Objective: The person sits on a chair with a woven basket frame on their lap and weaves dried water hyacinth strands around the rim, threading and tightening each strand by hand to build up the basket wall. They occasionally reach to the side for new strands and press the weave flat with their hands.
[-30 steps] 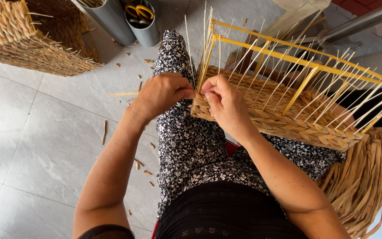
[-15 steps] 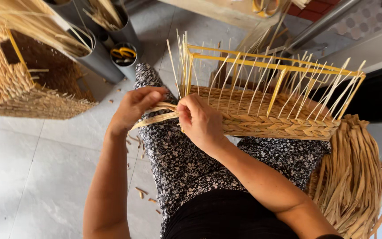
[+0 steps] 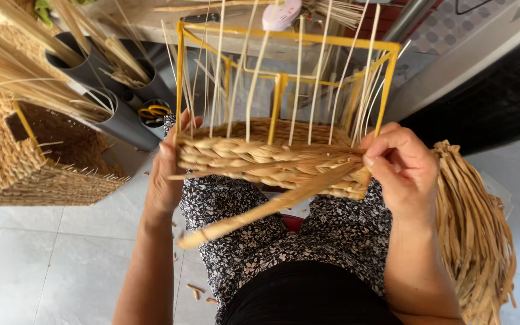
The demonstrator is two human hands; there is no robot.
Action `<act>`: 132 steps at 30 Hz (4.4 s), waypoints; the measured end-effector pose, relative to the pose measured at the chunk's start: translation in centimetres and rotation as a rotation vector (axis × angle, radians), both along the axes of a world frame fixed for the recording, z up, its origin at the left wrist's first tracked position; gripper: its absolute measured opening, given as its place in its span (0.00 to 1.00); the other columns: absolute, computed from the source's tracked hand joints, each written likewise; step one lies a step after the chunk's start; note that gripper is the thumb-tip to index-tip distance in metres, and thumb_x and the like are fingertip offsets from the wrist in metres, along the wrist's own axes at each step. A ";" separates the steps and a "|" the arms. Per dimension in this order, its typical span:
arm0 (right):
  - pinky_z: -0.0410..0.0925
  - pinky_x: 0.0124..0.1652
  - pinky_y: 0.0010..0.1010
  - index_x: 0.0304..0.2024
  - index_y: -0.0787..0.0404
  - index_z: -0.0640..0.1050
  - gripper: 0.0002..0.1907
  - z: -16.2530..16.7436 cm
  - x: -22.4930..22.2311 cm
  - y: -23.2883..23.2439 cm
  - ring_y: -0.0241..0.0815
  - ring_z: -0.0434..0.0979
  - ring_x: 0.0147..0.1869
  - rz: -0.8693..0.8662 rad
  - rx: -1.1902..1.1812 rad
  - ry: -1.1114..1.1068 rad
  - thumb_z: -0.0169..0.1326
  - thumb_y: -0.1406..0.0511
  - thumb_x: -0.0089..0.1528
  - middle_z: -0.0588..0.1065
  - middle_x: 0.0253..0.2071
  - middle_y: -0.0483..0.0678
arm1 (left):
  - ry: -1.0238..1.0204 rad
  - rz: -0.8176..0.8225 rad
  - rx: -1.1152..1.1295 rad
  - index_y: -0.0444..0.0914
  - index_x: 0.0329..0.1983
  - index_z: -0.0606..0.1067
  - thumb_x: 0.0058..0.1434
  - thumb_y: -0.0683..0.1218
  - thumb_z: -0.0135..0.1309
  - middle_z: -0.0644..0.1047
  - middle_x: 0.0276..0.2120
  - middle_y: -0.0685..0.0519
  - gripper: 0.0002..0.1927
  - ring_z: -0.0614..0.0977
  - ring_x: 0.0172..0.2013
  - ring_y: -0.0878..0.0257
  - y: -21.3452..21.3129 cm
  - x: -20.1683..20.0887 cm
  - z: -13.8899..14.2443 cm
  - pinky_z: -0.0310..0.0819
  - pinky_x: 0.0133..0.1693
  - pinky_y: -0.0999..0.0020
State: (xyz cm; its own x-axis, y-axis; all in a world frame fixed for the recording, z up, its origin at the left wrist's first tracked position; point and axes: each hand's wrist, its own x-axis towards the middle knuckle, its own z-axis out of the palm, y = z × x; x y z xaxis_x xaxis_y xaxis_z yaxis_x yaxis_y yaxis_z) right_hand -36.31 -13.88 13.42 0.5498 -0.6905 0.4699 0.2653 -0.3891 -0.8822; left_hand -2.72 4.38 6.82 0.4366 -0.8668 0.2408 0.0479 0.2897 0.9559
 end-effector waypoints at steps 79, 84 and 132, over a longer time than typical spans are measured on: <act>0.76 0.42 0.22 0.48 0.66 0.76 0.08 -4.8 -16.5 0.7 0.32 0.83 0.44 -0.356 -0.118 0.431 0.59 0.73 0.67 0.82 0.40 0.47 | -1.457 -0.091 -0.113 0.22 0.62 0.68 0.55 0.37 0.56 0.77 0.43 0.42 0.29 0.81 0.39 0.57 -7.7 -31.6 6.8 0.82 0.37 0.70; 0.69 0.27 0.16 0.50 0.61 0.78 0.06 -3.9 -18.1 0.8 0.27 0.79 0.31 -0.491 -0.164 0.395 0.57 0.70 0.70 0.83 0.38 0.45 | -1.427 -0.219 -0.002 0.26 0.59 0.72 0.59 0.32 0.54 0.78 0.35 0.45 0.23 0.83 0.31 0.62 -8.2 -30.9 6.1 0.79 0.27 0.73; 0.76 0.37 0.26 0.48 0.64 0.81 0.10 -3.1 -14.6 1.8 0.36 0.83 0.40 -0.316 -0.232 0.526 0.55 0.76 0.66 0.82 0.42 0.47 | -1.098 -0.009 -0.117 0.33 0.72 0.61 0.71 0.45 0.60 0.78 0.57 0.45 0.31 0.80 0.47 0.58 -6.5 -29.4 7.8 0.77 0.47 0.64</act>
State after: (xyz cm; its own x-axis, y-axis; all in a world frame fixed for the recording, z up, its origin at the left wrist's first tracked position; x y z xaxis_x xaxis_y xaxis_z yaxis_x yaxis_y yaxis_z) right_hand -50.96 -12.08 10.32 0.5344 -0.7697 0.3493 -0.3372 -0.5731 -0.7469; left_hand -32.11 -2.08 14.57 -0.0711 -0.8157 0.5741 -0.8076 0.3849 0.4469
